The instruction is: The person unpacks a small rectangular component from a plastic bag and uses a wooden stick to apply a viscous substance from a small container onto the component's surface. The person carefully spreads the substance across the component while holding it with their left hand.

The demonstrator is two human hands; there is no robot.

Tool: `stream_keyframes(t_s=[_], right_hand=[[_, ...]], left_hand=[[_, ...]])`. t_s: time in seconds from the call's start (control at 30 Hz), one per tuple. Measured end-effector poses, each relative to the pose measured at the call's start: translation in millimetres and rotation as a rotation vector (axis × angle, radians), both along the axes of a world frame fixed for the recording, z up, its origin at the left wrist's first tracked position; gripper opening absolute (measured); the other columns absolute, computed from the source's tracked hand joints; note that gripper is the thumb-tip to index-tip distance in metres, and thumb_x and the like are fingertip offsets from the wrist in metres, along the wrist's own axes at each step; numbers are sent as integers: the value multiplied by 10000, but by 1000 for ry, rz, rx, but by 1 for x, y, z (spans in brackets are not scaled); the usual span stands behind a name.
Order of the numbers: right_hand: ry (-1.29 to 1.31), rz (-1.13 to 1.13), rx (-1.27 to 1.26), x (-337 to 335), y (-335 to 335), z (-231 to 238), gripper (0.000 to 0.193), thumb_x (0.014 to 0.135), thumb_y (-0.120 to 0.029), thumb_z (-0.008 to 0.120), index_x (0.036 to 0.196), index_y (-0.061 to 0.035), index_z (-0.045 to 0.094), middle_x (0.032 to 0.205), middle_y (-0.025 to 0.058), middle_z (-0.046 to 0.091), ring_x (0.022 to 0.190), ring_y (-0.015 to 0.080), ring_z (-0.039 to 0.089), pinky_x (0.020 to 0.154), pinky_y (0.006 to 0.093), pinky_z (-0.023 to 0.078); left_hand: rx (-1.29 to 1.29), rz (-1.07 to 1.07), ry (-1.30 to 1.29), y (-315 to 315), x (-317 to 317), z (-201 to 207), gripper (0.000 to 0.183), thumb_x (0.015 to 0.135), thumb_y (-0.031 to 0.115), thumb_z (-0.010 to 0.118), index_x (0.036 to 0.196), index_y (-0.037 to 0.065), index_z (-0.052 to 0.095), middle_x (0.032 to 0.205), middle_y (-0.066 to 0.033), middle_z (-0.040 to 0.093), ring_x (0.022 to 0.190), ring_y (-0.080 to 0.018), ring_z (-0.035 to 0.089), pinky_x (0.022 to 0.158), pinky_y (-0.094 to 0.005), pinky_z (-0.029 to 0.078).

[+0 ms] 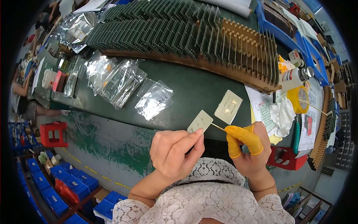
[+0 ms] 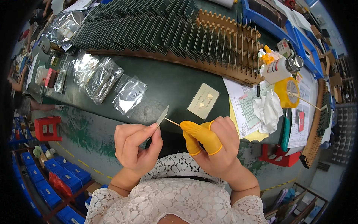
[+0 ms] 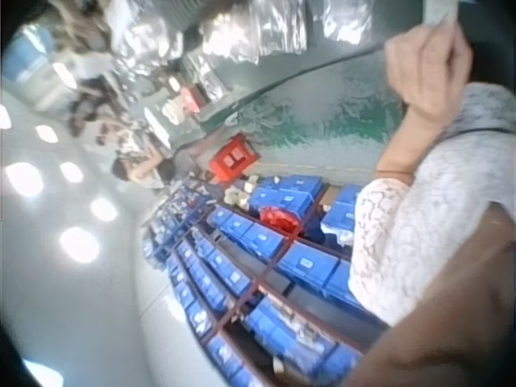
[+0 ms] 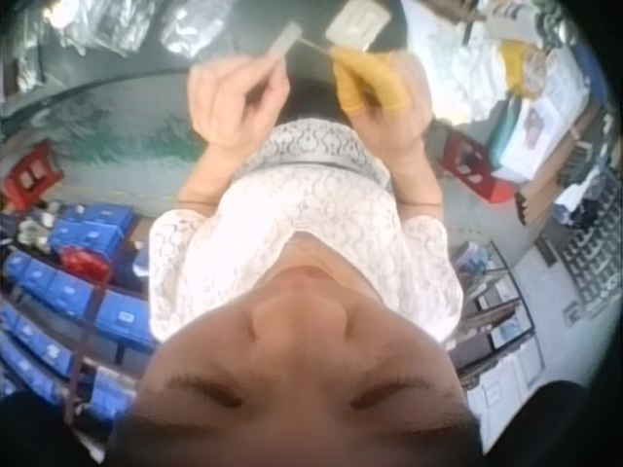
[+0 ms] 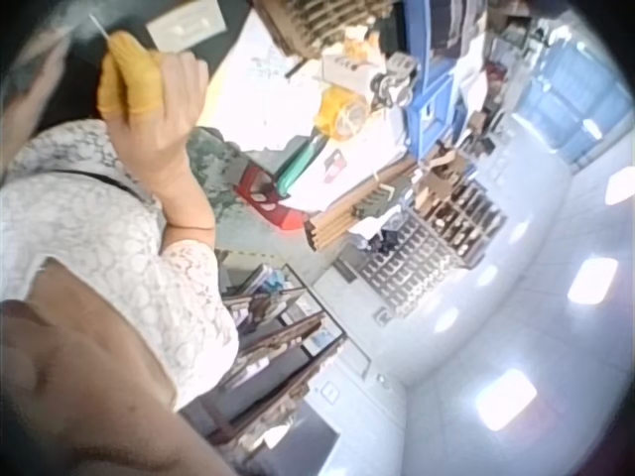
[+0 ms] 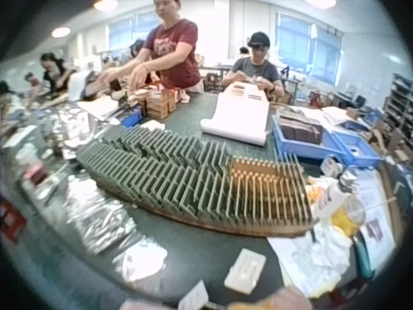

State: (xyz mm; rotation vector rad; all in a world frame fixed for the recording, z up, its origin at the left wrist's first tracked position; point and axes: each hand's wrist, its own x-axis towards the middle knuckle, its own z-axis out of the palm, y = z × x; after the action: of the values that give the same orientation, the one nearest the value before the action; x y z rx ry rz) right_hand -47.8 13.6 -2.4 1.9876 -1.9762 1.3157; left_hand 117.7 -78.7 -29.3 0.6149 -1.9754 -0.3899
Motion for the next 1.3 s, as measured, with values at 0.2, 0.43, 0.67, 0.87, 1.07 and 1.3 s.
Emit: stream_keyframes(t_s=[0.2,0.43,0.67,0.87,1.07,1.3], right_hand=[[-5,0,5,0,0,0,316,712,-3,785,1009,-39,683,723,42,502,562,218,445,520,342,308],[-11,-20,-3,0,2,0,325,711,4,787,1017,-39,687,726,46,518,562,221,451,520,342,318],[-9,-21,-9,-1,0,-1,326,713,7,784,1020,-40,688,725,45,529,561,224,454,518,343,318],[-23,-24,-6,0,1,-1,319,716,11,781,1017,-36,686,723,47,535,563,225,455,520,343,316],[-25,-16,3,0,-1,-1,321,717,5,785,1019,-37,686,722,46,535,563,223,453,519,341,314],[-13,-13,-4,0,-1,-2,327,719,15,783,1027,-37,684,721,43,550,561,221,456,518,340,315]], left_hand=[[-58,4,16,-3,-1,-3,362,650,-41,807,988,48,714,851,-29,615,659,-175,552,560,-276,432],[-54,5,18,-3,-1,-3,361,648,-40,809,985,51,715,850,-27,614,661,-177,552,562,-277,435],[0,6,14,1,-1,-1,339,679,-87,774,973,50,678,814,-40,620,694,-186,547,613,-284,422],[-23,9,28,-2,-1,-3,344,663,-55,800,972,54,698,829,-31,613,671,-181,557,577,-280,432],[21,2,30,1,-1,-1,349,670,-99,771,971,51,676,807,-42,624,682,-188,547,605,-288,420],[26,-4,32,1,-1,-1,344,677,-100,768,973,49,675,806,-42,624,681,-186,546,607,-288,417]])
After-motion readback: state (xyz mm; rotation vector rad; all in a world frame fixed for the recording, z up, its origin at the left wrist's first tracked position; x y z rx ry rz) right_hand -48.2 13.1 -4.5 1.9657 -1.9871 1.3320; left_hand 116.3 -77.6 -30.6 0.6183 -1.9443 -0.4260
